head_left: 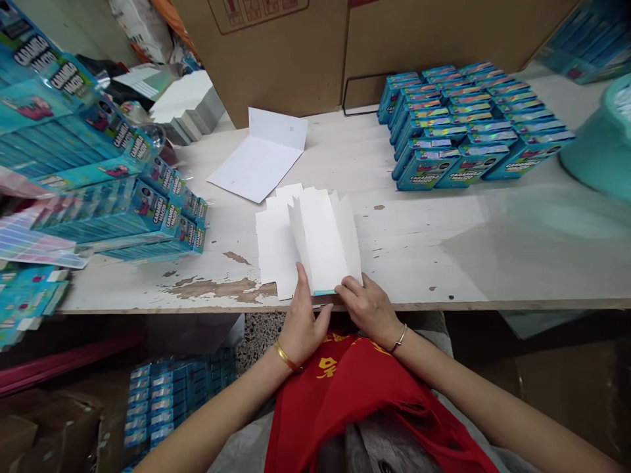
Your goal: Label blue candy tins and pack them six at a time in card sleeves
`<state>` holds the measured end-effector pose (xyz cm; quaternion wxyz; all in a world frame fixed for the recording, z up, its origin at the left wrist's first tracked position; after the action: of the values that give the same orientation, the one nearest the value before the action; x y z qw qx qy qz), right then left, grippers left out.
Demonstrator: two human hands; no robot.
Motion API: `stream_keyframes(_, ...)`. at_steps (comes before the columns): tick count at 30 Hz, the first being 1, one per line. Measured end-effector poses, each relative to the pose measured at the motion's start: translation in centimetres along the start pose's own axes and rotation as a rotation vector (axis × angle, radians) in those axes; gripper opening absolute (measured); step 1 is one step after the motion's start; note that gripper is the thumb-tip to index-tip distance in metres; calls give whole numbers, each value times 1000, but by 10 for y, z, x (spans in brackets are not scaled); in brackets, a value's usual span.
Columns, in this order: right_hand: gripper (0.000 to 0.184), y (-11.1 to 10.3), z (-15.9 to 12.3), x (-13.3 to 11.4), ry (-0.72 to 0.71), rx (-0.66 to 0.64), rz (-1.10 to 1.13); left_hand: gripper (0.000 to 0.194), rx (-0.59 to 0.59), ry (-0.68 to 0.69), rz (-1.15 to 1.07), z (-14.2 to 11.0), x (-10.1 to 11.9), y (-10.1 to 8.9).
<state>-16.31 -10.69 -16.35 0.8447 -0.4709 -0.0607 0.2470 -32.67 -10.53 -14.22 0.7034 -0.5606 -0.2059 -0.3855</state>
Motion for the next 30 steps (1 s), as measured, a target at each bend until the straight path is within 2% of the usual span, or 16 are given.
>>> stream_keyframes(2,21,-3,4,-2,0,-19,-17,87,-21,161,135,15,10,-10)
stream_keyframes(3,21,-4,5,-2,-1,-21,-21,83,-88,225,207,23,15,-12)
stream_keyframes(5,24,-3,5,-2,-1,-16,-32,77,-343,283,356,39,27,-11)
stream_keyframes(7,26,-1,3,-1,7,-9,-42,74,-589,276,493,53,36,-5)
stream_keyframes(9,26,1,1,-1,22,-3,-40,76,-712,272,567,64,40,2)
stream_keyframes(14,23,3,-1,-1,54,18,-12,88,-786,257,517,80,34,13)
stream_keyframes(18,20,9,-5,0,90,45,16,86,-850,281,459,90,24,18)
stream_keyframes(22,23,14,-13,2,132,252,133,88,-982,234,300,106,15,22)
stream_keyframes(24,41,10,-14,4,167,352,225,92,-1054,124,212,113,10,21)
stream_keyframes(27,74,0,-6,15,420,371,401,92,-1067,-5,190,116,11,20)
stream_keyframes(28,78,-3,-1,21,523,343,455,87,-1043,3,214,113,15,21)
stream_keyframes(30,75,-5,10,37,643,250,519,63,-981,81,284,103,28,24)
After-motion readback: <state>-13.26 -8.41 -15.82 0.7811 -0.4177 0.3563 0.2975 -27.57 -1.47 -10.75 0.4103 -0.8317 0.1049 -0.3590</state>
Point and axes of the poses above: each hand's wrist, its own z-axis towards the middle knuckle, its own y-axis out of the palm, x = y × z, the point moved 1 cm from there along z, towards the middle knuckle, and after that the axes turned 15 degrees about x, right-handed, at the moved point
